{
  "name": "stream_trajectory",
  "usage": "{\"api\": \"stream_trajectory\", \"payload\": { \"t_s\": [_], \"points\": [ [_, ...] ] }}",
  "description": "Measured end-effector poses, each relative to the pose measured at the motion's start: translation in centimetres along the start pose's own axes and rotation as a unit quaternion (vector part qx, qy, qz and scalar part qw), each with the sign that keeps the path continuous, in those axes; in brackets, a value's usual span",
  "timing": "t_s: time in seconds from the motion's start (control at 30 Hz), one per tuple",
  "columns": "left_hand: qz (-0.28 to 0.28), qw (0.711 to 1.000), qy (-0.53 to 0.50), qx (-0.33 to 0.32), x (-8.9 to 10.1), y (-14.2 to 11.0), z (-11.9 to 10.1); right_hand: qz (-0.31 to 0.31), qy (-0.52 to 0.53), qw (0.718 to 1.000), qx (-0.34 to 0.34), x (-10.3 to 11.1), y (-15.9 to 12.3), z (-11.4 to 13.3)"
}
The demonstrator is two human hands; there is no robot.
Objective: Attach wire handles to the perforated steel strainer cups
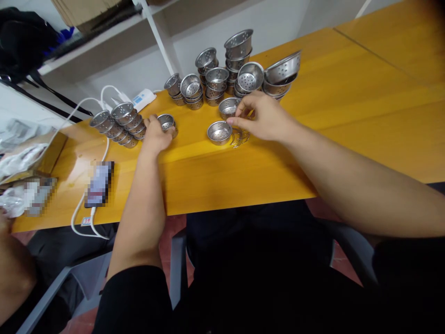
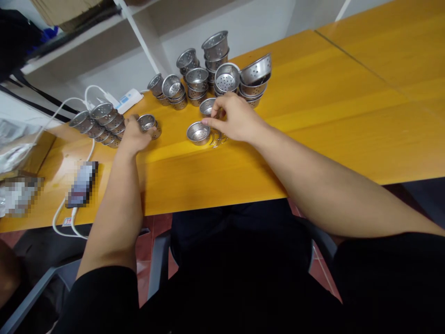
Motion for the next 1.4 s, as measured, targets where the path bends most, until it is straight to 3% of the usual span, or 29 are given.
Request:
{"api": "stream_trajectory", "payload": {
  "t_s": [0.13, 0.23, 0.3, 0.4, 0.5, 0.6, 0.67, 0.77, 0.9, 1.1, 1.23, 1.4],
  "points": [
    [-0.002, 1.0, -0.011, -0.024, 0.0, 0.3, 0.5, 0.022, -0.038, 0.999, -0.028, 0.1, -0.1, 0.0],
    [-0.041, 0.987, -0.064, -0.142, 0.2, 0.2, -0.3, 0.044, -0.073, 0.995, -0.052, 0.4, 0.0, 0.0],
    [-0.031, 0.963, -0.12, -0.238, -0.4, -0.4, -1.4, 0.077, -0.091, 0.991, -0.063, 0.5, 0.0, 0.0],
    [0.078, 0.927, -0.17, -0.325, -3.0, -1.8, -3.1, 0.113, -0.094, 0.987, -0.062, 0.7, 0.1, 0.1],
    [0.168, 0.915, -0.181, -0.319, -6.6, -3.1, -4.1, 0.108, -0.09, 0.989, -0.048, 0.6, 0.2, 0.0],
    [0.197, 0.908, -0.201, -0.31, -9.3, -3.7, -4.6, 0.084, -0.076, 0.993, -0.039, 0.4, 0.3, -0.6],
    [0.184, 0.9, -0.209, -0.336, -10.1, -3.6, -4.8, 0.059, -0.061, 0.996, -0.031, 0.4, 0.3, -1.3],
    [0.12, 0.902, -0.199, -0.363, -9.5, -3.1, -4.8, 0.039, -0.051, 0.998, -0.023, 0.1, 0.4, -2.7],
    [0.065, 0.915, -0.182, -0.355, -7.8, -2.7, -4.7, 0.083, -0.069, 0.994, -0.016, -0.7, 0.3, -3.3],
    [0.059, 0.893, -0.171, -0.413, -6.8, -3.5, -5.8, -0.004, -0.004, 0.998, 0.066, -0.8, -0.7, 1.6],
    [0.066, 0.881, -0.159, -0.441, -6.9, -4.4, -6.5, 0.07, 0.037, 0.985, 0.155, -2.3, -1.3, 4.2],
    [0.066, 0.876, -0.153, -0.452, -6.8, -4.6, -6.7, 0.126, 0.025, 0.973, 0.189, -3.4, -1.4, 3.6]
  ]
}}
Point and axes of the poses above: each hand's wrist, its own y-axis towards the middle knuckle, its own x-axis out of the back of the hand, z = x × y, the point moved 3 cm from there along y, towards the middle knuckle, and after that the axes turned 2 degrees about -z, right-handed, at the moved point
